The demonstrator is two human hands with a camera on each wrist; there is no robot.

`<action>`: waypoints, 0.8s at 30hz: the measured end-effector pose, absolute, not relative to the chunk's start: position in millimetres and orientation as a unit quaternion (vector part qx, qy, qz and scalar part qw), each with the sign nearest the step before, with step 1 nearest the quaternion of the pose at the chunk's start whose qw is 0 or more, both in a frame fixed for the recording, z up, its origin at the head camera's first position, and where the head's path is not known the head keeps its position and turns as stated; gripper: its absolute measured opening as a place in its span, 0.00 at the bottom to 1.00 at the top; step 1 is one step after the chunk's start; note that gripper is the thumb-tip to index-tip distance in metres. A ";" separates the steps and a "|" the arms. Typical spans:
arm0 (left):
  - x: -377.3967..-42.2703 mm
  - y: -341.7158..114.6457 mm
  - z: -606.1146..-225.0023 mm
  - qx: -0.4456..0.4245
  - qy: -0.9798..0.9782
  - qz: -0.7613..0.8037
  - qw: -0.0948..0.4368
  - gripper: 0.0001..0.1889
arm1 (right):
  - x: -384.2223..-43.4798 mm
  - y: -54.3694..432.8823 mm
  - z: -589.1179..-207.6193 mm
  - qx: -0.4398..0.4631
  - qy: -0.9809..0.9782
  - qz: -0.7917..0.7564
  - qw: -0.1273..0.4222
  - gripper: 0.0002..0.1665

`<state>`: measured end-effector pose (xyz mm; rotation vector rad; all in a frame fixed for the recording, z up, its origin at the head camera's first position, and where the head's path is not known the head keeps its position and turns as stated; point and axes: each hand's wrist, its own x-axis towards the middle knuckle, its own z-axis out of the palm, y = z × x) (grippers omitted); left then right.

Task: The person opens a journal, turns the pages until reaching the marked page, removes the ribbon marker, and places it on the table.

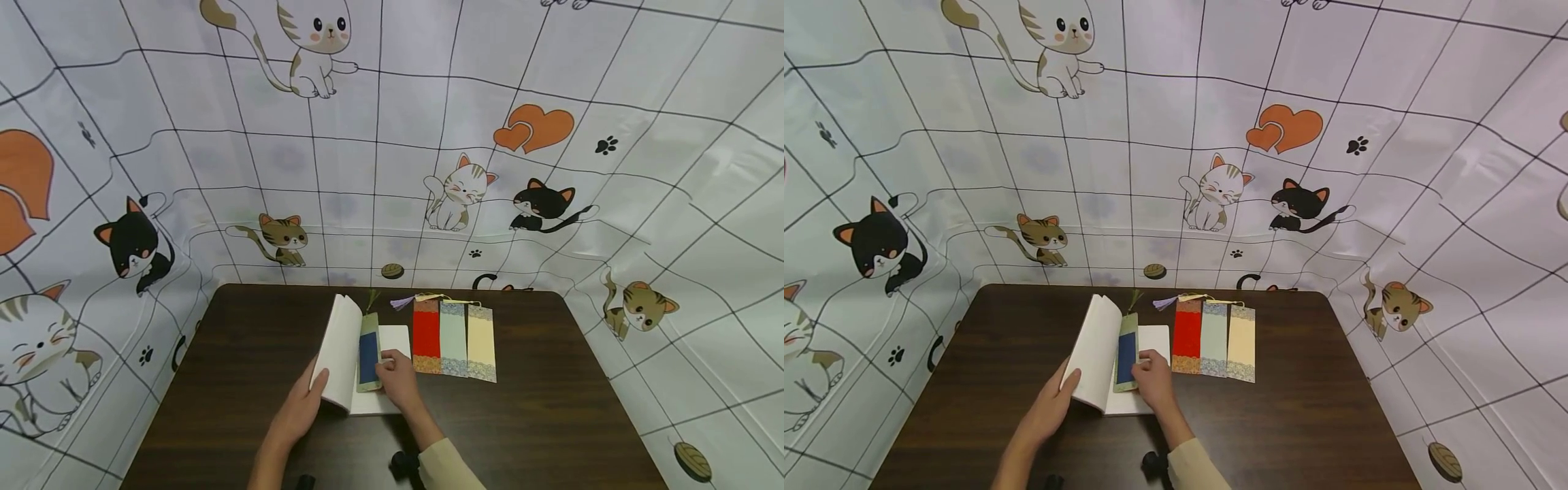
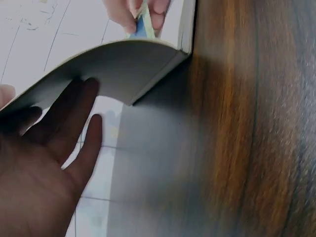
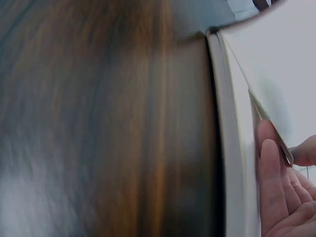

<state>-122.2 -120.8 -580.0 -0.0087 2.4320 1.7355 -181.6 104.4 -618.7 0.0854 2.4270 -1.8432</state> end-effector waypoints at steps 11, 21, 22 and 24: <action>-113.2 -97.3 -586.7 0.014 0.830 0.555 -0.061 0.26 | -173.7 151.8 -601.3 0.059 0.809 -0.585 0.018 0.22; -110.4 -41.2 -598.7 0.060 0.869 0.453 -0.189 0.20 | -183.9 204.4 -586.9 0.104 0.834 -0.541 -0.035 0.22; -111.4 -36.0 -599.8 0.062 0.871 0.444 -0.200 0.19 | -185.7 210.0 -586.0 0.111 0.836 -0.536 -0.039 0.22; -113.4 -26.6 -601.5 0.065 0.876 0.427 -0.214 0.19 | -188.4 221.3 -583.5 0.125 0.839 -0.528 -0.048 0.23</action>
